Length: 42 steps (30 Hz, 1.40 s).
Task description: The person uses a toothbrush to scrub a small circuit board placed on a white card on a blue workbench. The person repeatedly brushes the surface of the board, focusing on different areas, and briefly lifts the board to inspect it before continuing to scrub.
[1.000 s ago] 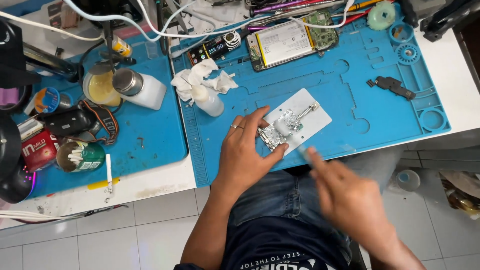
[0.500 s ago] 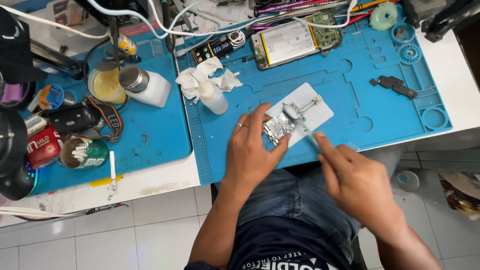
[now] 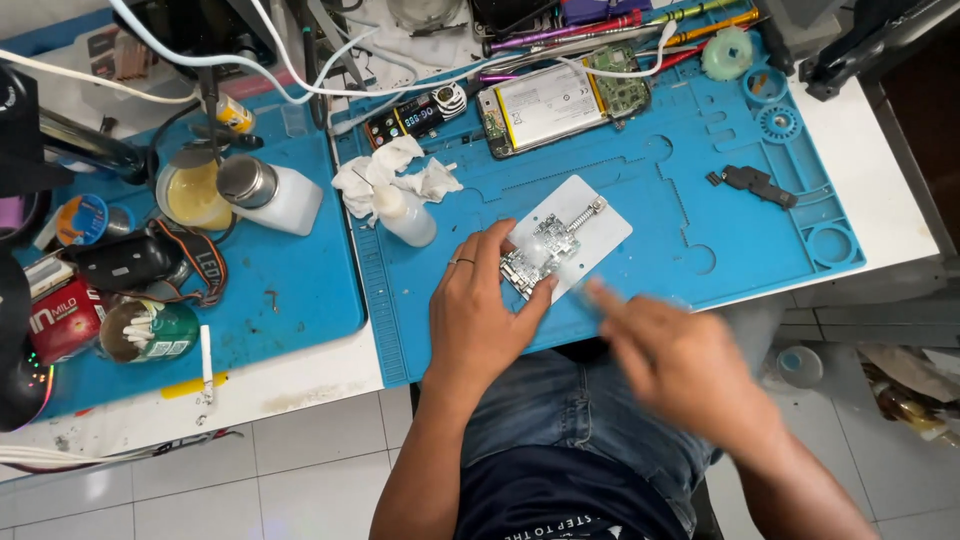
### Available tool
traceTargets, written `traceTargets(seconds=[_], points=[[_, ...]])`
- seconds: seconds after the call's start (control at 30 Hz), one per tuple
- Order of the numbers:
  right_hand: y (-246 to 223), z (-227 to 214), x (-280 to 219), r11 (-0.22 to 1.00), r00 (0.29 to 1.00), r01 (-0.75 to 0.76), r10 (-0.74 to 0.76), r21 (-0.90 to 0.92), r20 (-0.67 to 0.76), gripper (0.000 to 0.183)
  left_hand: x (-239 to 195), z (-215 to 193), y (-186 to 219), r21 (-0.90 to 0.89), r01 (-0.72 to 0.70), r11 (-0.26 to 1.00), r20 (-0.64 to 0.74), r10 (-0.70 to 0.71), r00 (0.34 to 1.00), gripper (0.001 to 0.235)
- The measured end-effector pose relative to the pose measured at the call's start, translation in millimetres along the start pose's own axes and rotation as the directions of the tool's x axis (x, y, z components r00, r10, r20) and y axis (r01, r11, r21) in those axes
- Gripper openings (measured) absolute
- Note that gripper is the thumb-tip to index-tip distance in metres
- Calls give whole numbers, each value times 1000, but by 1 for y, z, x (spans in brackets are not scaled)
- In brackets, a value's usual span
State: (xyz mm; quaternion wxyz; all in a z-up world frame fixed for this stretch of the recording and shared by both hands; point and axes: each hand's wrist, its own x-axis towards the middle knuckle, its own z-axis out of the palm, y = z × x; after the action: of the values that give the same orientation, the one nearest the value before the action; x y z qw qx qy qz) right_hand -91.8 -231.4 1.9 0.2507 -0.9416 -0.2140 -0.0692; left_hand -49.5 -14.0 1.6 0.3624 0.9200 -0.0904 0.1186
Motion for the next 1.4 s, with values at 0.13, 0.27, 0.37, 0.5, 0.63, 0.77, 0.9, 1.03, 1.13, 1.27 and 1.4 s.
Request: traceTargets(seconds=[0.13, 0.27, 0.37, 0.5, 0.63, 0.77, 0.9, 1.03, 1.13, 1.27, 1.4], points=[[4, 0, 3, 1000, 999, -5, 6, 31, -35, 45, 2, -3, 3, 4, -40, 999, 12, 40, 999, 53], [-1, 1, -2, 998, 998, 33, -29, 56, -58, 47, 3, -4, 3, 19, -43, 999, 29, 42, 999, 50], [-3, 0, -8, 999, 998, 49, -48, 13, -33, 47, 0, -3, 2, 31, -48, 998, 35, 47, 998, 53], [-9, 6, -11, 997, 999, 0, -3, -81, -39, 48, 1, -3, 3, 25, -47, 999, 39, 46, 998, 51], [0, -1, -6, 984, 997, -61, 53, -170, -52, 48, 1, -2, 3, 34, -80, 996, 35, 79, 996, 50], [-11, 0, -9, 1000, 999, 31, -31, 1, 36, 50, 3, -2, 4, 22, -69, 997, 45, 67, 997, 48], [-4, 3, -10, 998, 1000, -12, 12, -55, -16, 52, 1, -2, 3, 24, -79, 997, 24, 78, 997, 48], [-14, 4, -8, 996, 999, 36, -34, -86, 20, 49, 3, -2, 3, 9, -89, 996, 24, 89, 996, 48], [1, 0, -1, 996, 998, -39, 35, -81, -53, 47, 1, -3, 3, 21, -108, 994, 15, 108, 994, 49], [-9, 6, -9, 996, 997, 61, -59, -63, 40, 50, 0, -4, 3, 3, -108, 994, 34, 108, 994, 47], [-7, 3, -8, 999, 1000, -5, 5, -46, 1, 49, 0, -2, 4, -1, -95, 996, 25, 95, 995, 48]])
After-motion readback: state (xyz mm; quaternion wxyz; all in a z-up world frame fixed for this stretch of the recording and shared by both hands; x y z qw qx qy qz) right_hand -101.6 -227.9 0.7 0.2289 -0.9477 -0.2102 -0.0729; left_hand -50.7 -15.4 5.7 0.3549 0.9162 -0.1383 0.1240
